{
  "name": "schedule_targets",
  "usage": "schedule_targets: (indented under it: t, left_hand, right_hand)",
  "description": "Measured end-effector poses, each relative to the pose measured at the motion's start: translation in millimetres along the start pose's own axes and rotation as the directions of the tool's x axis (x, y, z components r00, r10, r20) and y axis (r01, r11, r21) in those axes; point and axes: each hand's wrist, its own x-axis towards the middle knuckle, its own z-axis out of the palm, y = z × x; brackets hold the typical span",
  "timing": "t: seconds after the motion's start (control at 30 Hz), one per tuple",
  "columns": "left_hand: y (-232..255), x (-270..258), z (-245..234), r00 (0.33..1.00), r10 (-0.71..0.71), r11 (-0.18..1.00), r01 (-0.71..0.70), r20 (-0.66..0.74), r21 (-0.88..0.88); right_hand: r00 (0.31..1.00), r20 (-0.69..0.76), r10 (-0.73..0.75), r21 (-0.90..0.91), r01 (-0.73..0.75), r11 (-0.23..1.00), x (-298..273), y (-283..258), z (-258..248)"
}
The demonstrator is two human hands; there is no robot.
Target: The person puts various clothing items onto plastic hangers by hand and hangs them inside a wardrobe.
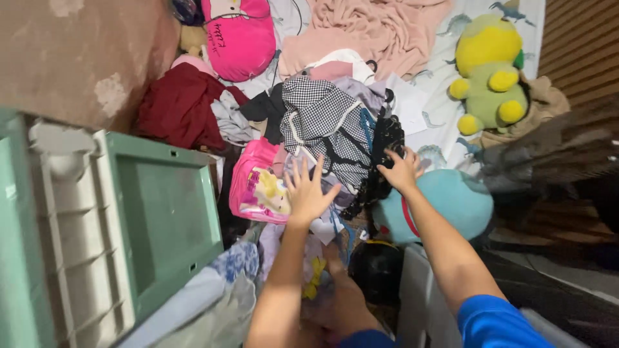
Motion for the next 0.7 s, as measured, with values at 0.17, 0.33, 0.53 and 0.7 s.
schedule_targets:
  t: [0.17, 0.33, 0.53, 0.7]
  left_hand:
    - [-27.4, 6.5, 44.1, 0.999, 0.000, 0.998, -0.002, -0.039, -0.061]
    - [-58.5, -1.3, 84.2, 0.999, 0.011, 0.995, -0.016, -0.047, -0.098]
    - [-87.2, -10.9, 148.7, 0.994, 0.029, 0.983, -0.048, -0.110, -0.179]
    - [-63.8, 18.9, 158.9, 0.997, -0.056, 0.863, 0.073, 0.050, -0.499]
  right_hand:
    - [0.920, 0.221, 0.323, 0.064, -0.344, 0.937, 33.5, 27.5, 73.3]
    - [0.836, 0.385, 0.392, -0.020, -0.417, 0.909, 34.2, 50.9, 123.2]
    - [0.811, 0.467, 0.352, 0.543, -0.577, 0.610, 33.1, 54.0, 137.2]
    - [0.958, 0.143, 0.248, 0.990, -0.136, -0.044, 32.8, 8.9, 90.5]
